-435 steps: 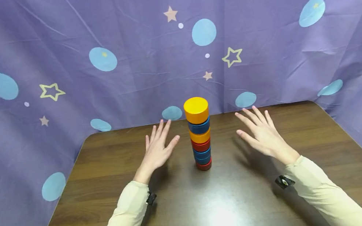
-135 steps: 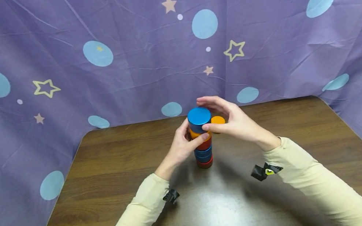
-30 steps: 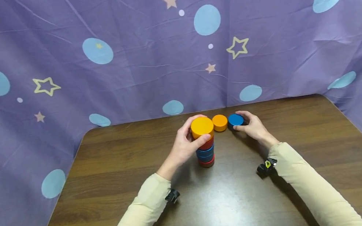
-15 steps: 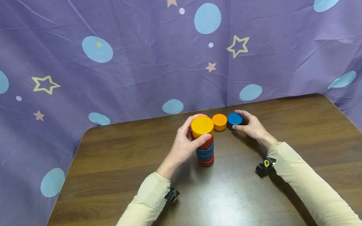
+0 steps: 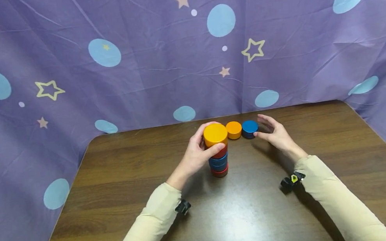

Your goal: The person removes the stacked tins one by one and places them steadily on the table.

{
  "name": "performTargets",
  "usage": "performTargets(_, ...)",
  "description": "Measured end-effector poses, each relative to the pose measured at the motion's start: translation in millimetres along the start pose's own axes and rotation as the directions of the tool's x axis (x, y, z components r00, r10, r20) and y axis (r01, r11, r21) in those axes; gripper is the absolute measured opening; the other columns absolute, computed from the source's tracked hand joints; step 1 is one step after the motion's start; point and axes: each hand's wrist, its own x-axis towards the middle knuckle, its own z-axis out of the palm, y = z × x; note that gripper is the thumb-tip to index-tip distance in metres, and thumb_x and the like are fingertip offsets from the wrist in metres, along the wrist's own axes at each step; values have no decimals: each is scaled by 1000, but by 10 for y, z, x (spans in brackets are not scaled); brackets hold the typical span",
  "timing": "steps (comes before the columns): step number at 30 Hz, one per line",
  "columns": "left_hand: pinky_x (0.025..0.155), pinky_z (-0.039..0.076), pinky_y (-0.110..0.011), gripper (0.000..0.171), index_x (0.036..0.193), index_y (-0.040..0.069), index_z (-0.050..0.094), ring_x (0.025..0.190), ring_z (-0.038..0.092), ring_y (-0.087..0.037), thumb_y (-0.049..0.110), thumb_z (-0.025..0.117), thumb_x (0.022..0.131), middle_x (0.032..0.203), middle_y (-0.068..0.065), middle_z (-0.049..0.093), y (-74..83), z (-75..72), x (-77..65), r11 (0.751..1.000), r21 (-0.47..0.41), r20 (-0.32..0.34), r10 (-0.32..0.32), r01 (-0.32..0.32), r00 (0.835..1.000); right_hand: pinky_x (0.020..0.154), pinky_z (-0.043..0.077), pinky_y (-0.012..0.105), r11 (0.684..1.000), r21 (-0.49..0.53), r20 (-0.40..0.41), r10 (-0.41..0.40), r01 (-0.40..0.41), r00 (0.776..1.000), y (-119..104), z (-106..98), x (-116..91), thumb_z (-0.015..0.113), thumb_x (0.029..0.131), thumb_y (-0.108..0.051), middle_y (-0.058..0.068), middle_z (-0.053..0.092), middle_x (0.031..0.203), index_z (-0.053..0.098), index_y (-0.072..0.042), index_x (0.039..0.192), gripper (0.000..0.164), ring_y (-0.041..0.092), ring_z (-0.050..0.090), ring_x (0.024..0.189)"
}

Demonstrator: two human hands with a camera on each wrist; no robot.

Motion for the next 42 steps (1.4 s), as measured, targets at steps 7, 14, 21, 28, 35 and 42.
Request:
performTargets(7,95,46,-41,54,133,-3,44,107,55,-26,-3,69,86,123,-18,55,7,-17,-6,998,28,13,-50,49,999,109,25,52,999,1,-12,-49,49,999,6,9,-171,68,86,4,30,40,142,38,8,141,63,41,36,133)
performTargets(14,96,46,-41,54,133,-4,43,107,55,-26,-6,68,86,122,-20,54,4,-36,14,998,31,30,-51,50,998,109,31,43,994,18,-31,-104,104,994,-100,38,-280,68,87,3,29,46,136,48,9,134,51,39,40,130)
performTargets(21,97,45,-41,58,134,-3,43,108,55,-24,14,73,88,123,-18,54,-42,-51,7,999,8,38,-50,49,998,108,33,39,993,46,-14,-111,112,994,-215,88,-399,68,88,0,26,51,134,52,8,130,46,32,45,128)
performTargets(28,97,45,-41,55,134,-2,42,108,54,-24,3,70,87,122,-18,54,-49,-37,9,998,22,35,-55,55,998,103,38,28,974,159,-4,-163,162,987,-264,144,-493,66,87,5,17,59,129,50,15,126,43,26,51,124)
performTargets(35,96,44,-41,55,133,-2,44,107,54,-26,-11,68,83,121,-18,55,-42,-9,-2,995,33,30,-91,90,995,102,40,30,967,187,-14,-176,175,984,-267,189,-546,65,88,7,10,63,123,52,15,121,37,15,55,118)
performTargets(42,98,43,-41,63,137,-4,42,106,54,-26,-14,68,81,122,-20,55,-68,7,-41,985,89,21,-150,148,988,101,42,35,967,174,-23,-185,186,982,-277,209,-579,65,88,6,14,63,120,54,14,119,33,18,57,115)
